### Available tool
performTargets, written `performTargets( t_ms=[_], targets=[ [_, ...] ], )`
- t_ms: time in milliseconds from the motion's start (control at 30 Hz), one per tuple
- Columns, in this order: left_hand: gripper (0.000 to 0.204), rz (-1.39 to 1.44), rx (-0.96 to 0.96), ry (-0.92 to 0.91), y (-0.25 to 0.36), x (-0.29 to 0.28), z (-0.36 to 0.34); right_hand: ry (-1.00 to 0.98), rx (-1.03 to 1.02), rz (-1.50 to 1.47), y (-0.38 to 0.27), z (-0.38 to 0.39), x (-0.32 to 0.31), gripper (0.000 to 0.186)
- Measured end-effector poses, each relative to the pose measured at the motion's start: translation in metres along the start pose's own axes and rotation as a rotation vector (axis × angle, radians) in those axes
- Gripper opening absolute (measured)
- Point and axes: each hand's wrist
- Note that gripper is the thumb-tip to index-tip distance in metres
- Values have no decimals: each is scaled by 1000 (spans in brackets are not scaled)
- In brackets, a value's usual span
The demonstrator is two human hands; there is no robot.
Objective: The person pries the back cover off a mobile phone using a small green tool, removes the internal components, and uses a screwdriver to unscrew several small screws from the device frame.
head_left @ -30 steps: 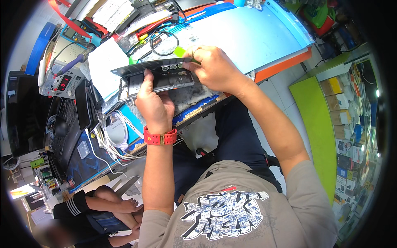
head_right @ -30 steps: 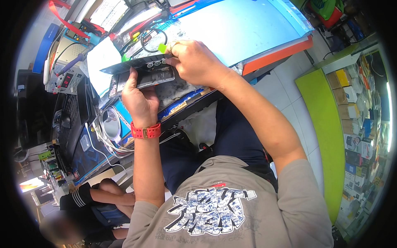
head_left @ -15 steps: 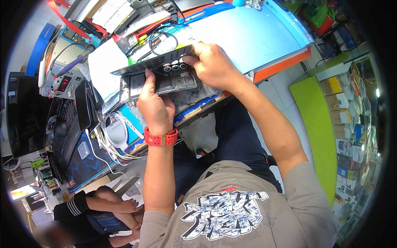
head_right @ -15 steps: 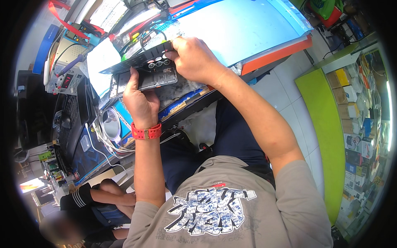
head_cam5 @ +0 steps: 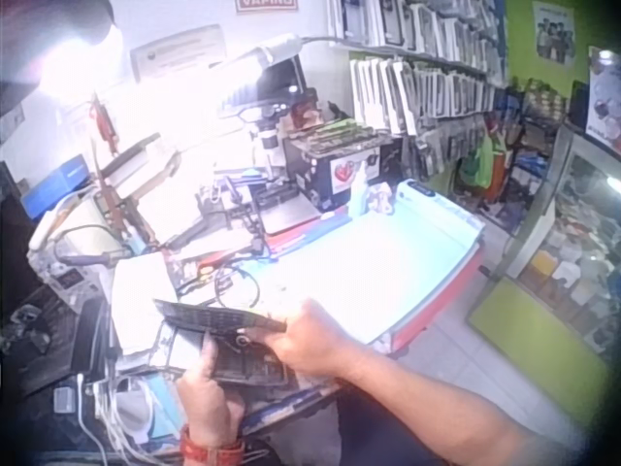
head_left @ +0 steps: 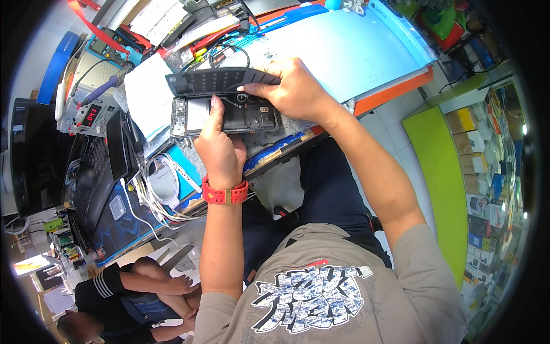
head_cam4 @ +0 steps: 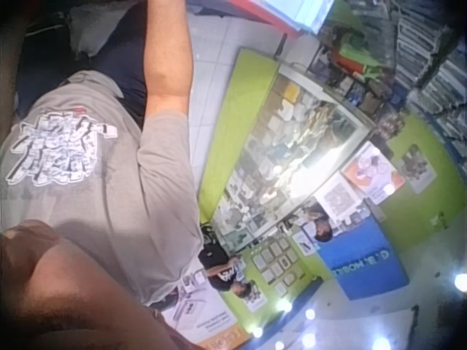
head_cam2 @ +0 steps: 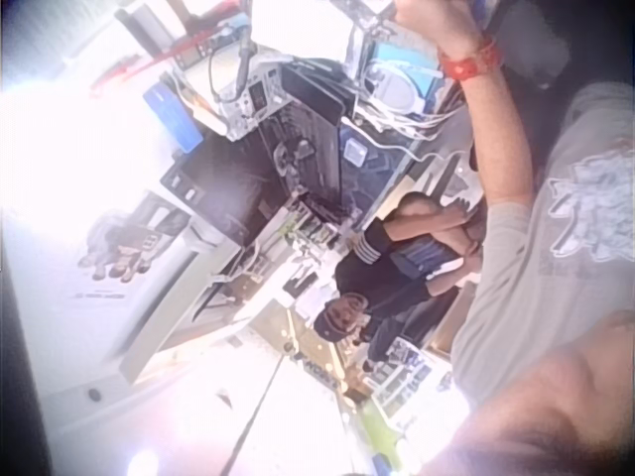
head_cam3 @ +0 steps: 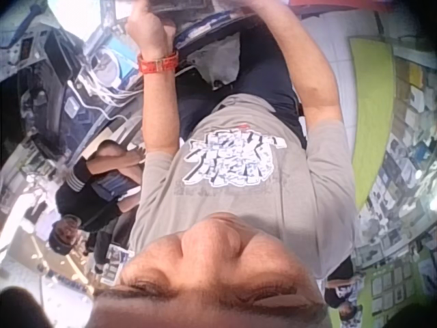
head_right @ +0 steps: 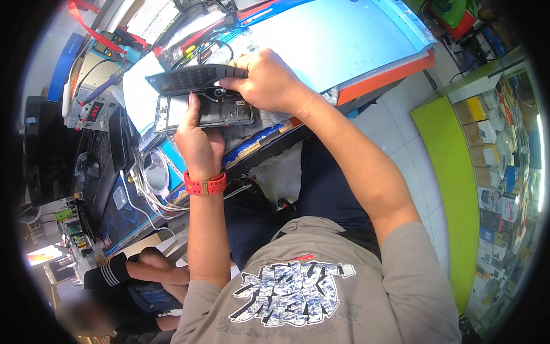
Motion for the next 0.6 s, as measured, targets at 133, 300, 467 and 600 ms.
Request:
performTargets(
  t_ms=[133,300,467,600],
  targets=[
    [26,32,27,-17,-1,-2,1,40,108,-218,6,-5,-5,30],
    [28,106,-14,-52,7,-1,1,-41,243,-240,-3,-13,-16,29],
    [30,171,-14,-102,2,-2,0,-27,258,-487,8,-15,-23,24],
    [30,169,4,-153,5,-1,5,-48,386,-631,5,-14,-23,22]
  ],
)
Point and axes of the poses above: each hand's wrist, its own z-axis away from the middle knuckle, its own x-axis out of the palm, y = z × x, and after that the axes turned 6 degrees about -z, right-handed
